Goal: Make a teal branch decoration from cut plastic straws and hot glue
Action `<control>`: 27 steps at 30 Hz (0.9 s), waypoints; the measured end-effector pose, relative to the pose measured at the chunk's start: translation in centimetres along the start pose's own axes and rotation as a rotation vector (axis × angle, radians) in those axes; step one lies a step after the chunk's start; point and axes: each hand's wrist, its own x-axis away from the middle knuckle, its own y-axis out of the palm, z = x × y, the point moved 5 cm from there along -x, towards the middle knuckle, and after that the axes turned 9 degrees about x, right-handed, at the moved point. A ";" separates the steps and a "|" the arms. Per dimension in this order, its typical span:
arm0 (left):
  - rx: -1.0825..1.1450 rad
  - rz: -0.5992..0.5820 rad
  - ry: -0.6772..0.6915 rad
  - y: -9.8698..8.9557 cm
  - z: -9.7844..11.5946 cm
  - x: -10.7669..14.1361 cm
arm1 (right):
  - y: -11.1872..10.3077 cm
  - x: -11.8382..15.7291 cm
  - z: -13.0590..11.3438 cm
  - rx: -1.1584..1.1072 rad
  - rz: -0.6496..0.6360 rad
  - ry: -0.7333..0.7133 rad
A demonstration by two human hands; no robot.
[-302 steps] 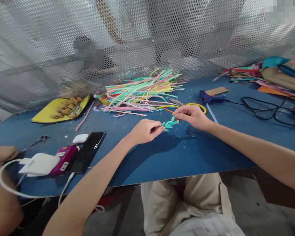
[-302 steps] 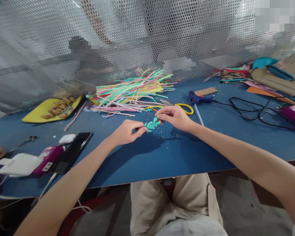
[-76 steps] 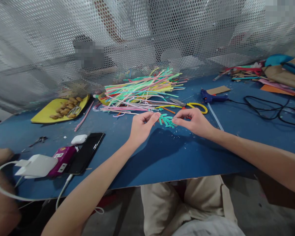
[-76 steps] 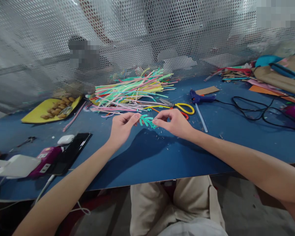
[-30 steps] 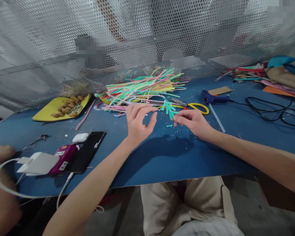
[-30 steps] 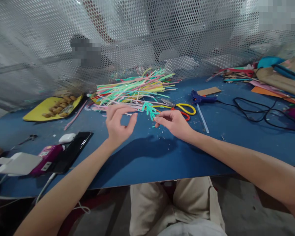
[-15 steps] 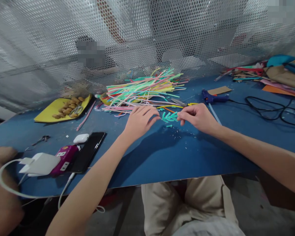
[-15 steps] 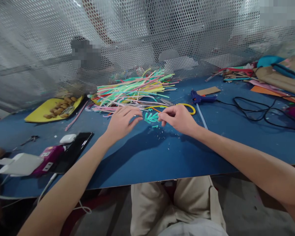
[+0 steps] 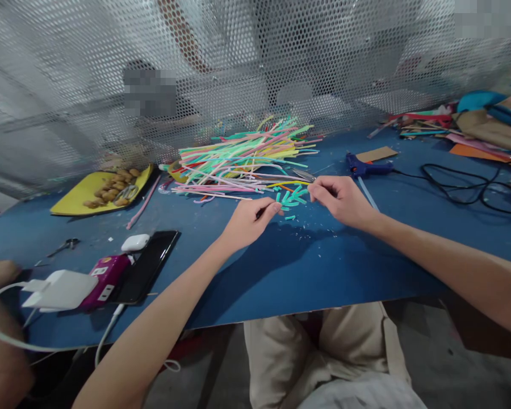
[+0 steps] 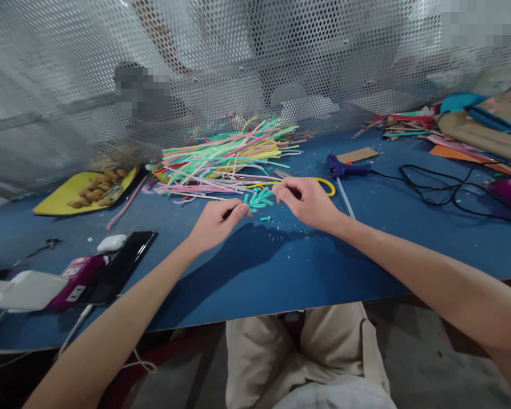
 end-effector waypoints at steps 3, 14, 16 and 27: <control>0.018 0.040 -0.036 -0.3 -0.2 0.0 | -0.7 -0.6 1.3 0.142 0.046 0.007; 0.398 0.004 -0.204 0.2 -0.4 0.0 | 0.1 -2.1 9.6 0.916 -0.254 0.056; 0.519 0.038 -0.246 0.2 -0.5 0.1 | 0.0 -2.4 10.2 0.891 -0.265 0.122; 0.689 0.356 -0.136 -2.0 0.3 0.1 | -1.6 -3.0 9.3 0.827 -0.370 0.281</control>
